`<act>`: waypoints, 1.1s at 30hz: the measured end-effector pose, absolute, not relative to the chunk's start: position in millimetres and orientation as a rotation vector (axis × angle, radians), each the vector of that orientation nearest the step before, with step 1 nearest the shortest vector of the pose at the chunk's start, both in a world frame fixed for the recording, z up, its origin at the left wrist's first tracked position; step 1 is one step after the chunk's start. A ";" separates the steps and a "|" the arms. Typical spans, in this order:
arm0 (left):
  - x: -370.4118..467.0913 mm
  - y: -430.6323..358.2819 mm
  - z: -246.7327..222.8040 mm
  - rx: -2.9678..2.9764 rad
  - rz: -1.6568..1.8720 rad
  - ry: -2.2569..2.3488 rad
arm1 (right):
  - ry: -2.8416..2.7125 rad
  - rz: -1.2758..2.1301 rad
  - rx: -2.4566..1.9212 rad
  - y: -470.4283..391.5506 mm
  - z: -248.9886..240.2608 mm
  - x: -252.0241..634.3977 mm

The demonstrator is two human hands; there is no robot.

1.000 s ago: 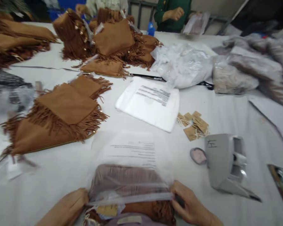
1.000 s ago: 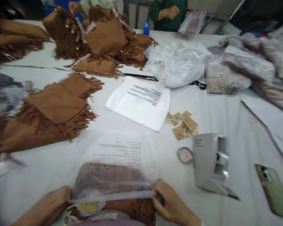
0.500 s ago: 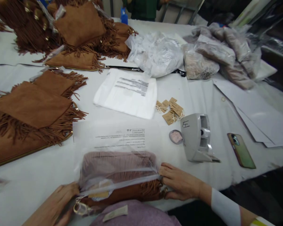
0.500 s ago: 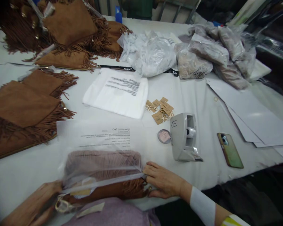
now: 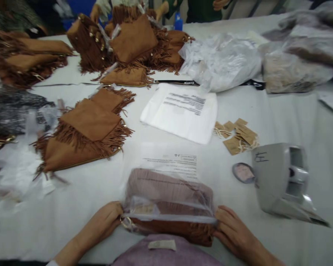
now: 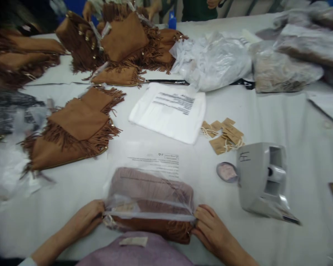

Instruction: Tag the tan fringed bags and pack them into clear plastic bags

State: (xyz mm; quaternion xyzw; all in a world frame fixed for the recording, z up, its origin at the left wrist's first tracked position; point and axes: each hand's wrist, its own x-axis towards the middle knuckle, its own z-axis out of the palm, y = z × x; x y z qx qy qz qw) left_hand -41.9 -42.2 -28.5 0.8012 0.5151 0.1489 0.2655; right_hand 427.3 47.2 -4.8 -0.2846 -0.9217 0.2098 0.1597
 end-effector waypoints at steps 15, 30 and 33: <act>-22.6 -60.3 -19.2 1.863 0.513 1.610 | -2.631 0.234 -0.863 27.6 -6.1 415.3; -3.5 -36.2 -33.0 1.814 0.786 2.028 | -2.337 0.154 -1.210 25.6 -15.1 373.8; -5.5 -61.0 -32.6 1.943 0.746 1.762 | -2.426 -0.121 -1.107 5.1 -24.6 391.2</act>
